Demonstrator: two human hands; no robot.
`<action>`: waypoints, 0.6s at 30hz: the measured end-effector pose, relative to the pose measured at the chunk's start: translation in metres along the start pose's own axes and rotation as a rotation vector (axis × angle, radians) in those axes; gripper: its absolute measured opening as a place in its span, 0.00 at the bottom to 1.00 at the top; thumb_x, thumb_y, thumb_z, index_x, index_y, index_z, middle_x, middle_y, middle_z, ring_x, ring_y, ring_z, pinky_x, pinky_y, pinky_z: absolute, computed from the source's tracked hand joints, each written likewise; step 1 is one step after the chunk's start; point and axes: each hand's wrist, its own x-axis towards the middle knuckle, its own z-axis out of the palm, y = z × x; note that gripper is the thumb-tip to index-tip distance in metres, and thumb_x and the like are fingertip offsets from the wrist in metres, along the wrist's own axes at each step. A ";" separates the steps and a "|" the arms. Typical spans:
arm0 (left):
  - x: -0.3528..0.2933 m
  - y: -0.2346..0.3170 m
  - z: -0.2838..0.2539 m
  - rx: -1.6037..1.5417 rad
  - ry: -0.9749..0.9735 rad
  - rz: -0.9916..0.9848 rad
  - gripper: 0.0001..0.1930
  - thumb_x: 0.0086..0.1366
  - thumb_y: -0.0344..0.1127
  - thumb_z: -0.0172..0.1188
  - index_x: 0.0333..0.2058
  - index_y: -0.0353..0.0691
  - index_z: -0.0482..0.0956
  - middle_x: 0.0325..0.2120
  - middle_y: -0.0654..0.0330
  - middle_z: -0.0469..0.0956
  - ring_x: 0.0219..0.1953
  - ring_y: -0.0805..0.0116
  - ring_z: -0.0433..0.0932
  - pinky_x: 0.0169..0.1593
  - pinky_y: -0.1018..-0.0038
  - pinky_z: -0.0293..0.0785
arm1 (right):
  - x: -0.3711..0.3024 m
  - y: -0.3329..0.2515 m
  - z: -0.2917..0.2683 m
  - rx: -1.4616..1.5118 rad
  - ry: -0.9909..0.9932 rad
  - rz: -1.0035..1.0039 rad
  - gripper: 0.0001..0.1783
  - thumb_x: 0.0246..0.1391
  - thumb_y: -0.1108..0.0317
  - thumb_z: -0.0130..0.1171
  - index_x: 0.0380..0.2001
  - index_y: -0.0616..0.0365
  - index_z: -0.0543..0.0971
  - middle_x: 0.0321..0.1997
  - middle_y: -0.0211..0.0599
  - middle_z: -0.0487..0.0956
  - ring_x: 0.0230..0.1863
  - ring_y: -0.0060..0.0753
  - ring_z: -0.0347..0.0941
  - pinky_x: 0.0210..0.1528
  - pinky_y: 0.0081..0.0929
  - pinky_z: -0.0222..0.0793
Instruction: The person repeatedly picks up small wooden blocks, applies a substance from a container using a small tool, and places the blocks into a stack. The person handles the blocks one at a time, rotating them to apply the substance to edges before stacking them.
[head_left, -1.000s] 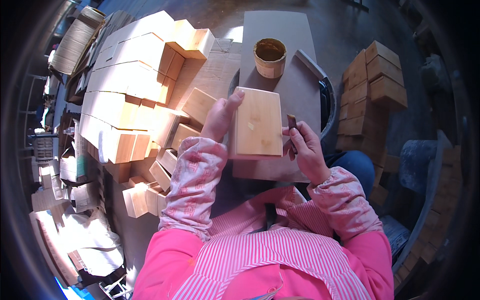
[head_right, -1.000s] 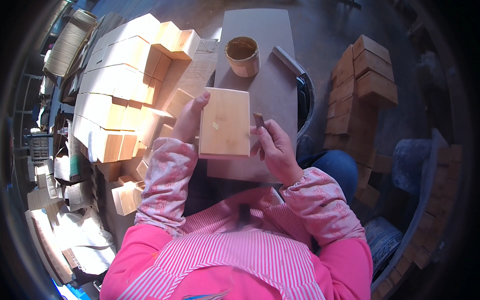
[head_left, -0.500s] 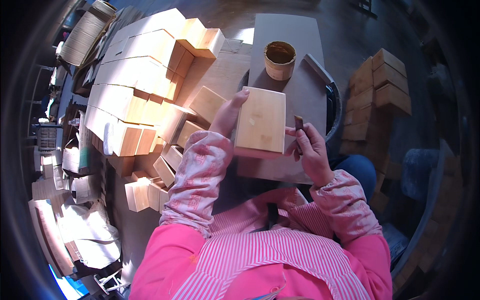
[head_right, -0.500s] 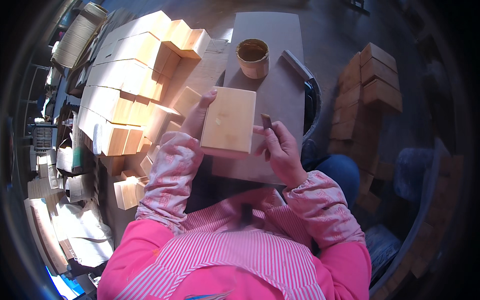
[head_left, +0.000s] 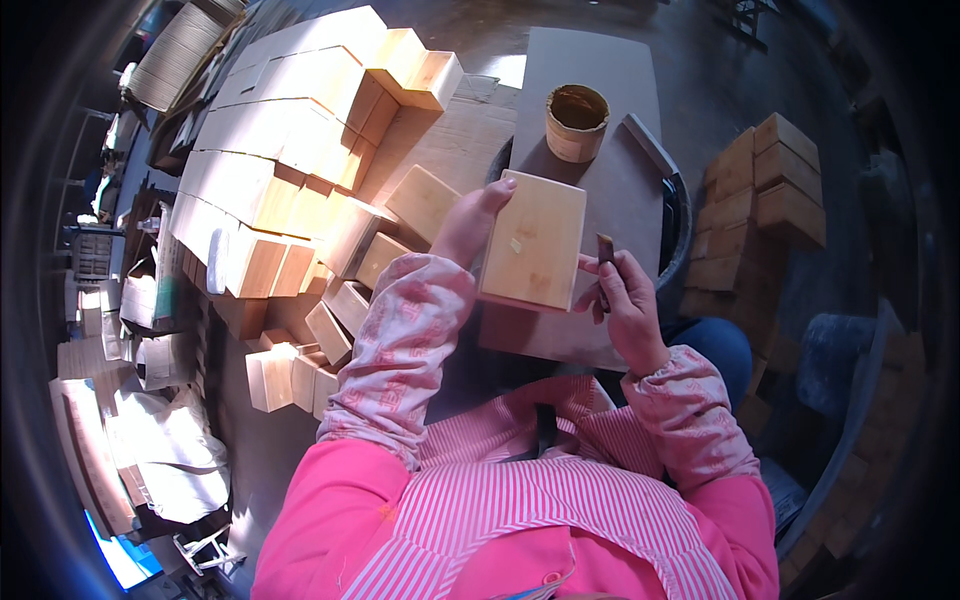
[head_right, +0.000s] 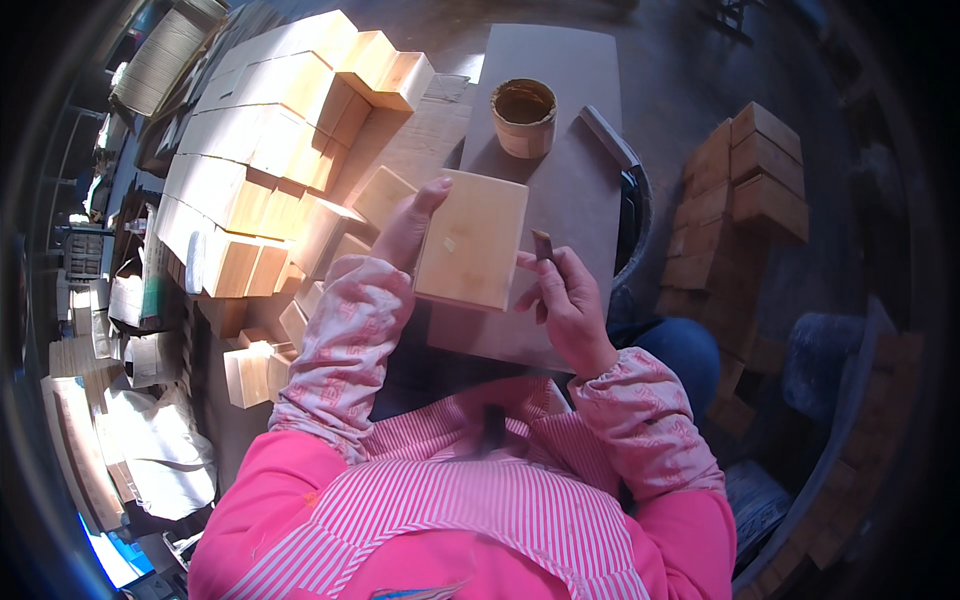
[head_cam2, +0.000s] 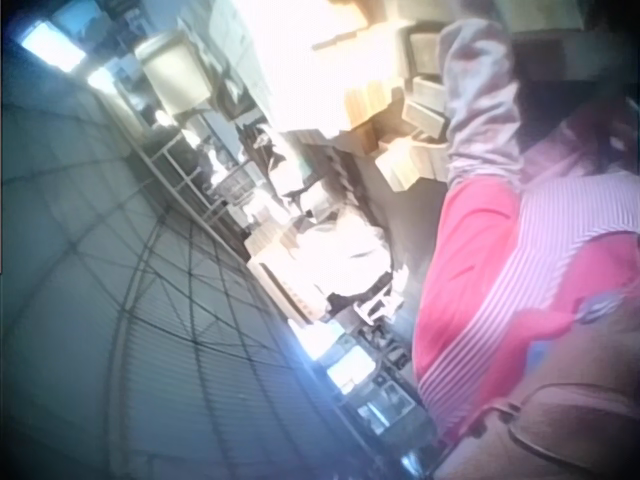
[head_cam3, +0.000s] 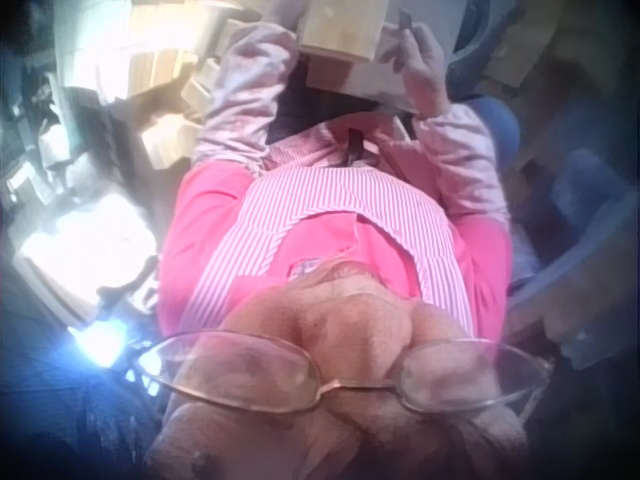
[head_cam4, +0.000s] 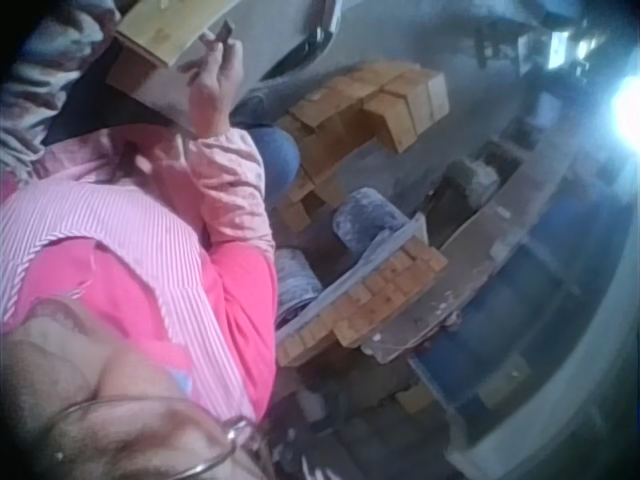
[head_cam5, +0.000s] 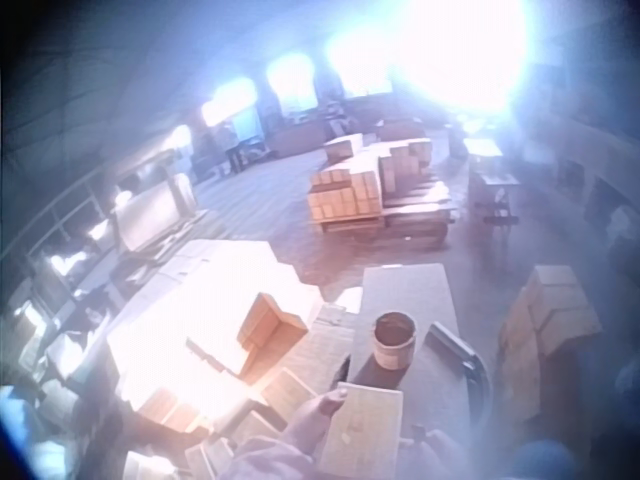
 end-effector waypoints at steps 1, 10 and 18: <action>0.000 0.001 0.000 0.005 -0.001 0.000 0.30 0.71 0.56 0.52 0.45 0.28 0.82 0.41 0.56 0.84 0.43 0.71 0.80 0.52 0.74 0.72 | 0.000 0.000 0.001 -0.001 0.009 -0.004 0.10 0.76 0.65 0.44 0.44 0.57 0.74 0.53 0.40 0.83 0.30 0.20 0.81 0.25 0.14 0.66; 0.005 -0.007 -0.006 -0.068 -0.143 -0.017 0.27 0.73 0.54 0.53 0.48 0.29 0.79 0.41 0.56 0.83 0.41 0.69 0.80 0.51 0.71 0.75 | 0.004 0.002 0.003 -0.030 0.022 -0.012 0.11 0.76 0.65 0.42 0.43 0.57 0.73 0.52 0.40 0.83 0.28 0.19 0.79 0.25 0.14 0.66; 0.001 -0.013 -0.015 0.210 -0.190 0.137 0.61 0.45 0.46 0.81 0.70 0.24 0.53 0.58 0.44 0.73 0.57 0.59 0.76 0.61 0.69 0.72 | 0.012 0.012 -0.007 -0.074 0.071 -0.061 0.12 0.76 0.65 0.43 0.45 0.57 0.75 0.48 0.37 0.84 0.27 0.17 0.78 0.24 0.13 0.64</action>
